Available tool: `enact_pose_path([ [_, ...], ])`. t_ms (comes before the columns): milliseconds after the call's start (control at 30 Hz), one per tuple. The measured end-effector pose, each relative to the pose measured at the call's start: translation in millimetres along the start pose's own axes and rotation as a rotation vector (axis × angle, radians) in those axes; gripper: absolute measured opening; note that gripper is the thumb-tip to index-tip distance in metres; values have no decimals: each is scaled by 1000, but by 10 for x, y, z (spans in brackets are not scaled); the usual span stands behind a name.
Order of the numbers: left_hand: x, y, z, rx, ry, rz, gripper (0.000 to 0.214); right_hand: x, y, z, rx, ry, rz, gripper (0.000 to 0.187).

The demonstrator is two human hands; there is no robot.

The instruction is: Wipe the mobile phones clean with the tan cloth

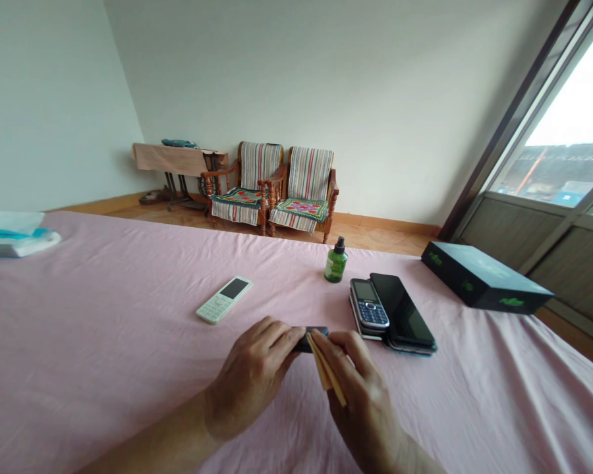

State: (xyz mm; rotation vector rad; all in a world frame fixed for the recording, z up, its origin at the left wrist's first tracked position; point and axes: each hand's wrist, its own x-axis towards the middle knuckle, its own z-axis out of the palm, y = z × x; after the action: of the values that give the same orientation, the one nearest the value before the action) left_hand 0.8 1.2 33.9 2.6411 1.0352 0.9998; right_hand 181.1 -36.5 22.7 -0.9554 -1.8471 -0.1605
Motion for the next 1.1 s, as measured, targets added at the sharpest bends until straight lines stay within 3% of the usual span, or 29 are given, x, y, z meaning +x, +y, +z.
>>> enact_pose_path([
  [167,-18,-33,-1,-86,134,-24,19,28,32,-45,6,37,185,45],
  [267,-27,-29,6,-123,141,-26,20,54,68,-82,-26,108,230,35],
  [400,-27,0,12,-127,136,-8,20,67,64,-103,5,66,203,29],
  [667,-26,24,14,-141,137,27,20,-39,1,-50,41,37,45,48],
  [867,-51,32,10,-146,113,32,23,-31,-79,-75,110,-55,-63,54],
  [1100,-44,-8,35,-131,139,22,20,-19,76,-75,-8,3,87,51],
])
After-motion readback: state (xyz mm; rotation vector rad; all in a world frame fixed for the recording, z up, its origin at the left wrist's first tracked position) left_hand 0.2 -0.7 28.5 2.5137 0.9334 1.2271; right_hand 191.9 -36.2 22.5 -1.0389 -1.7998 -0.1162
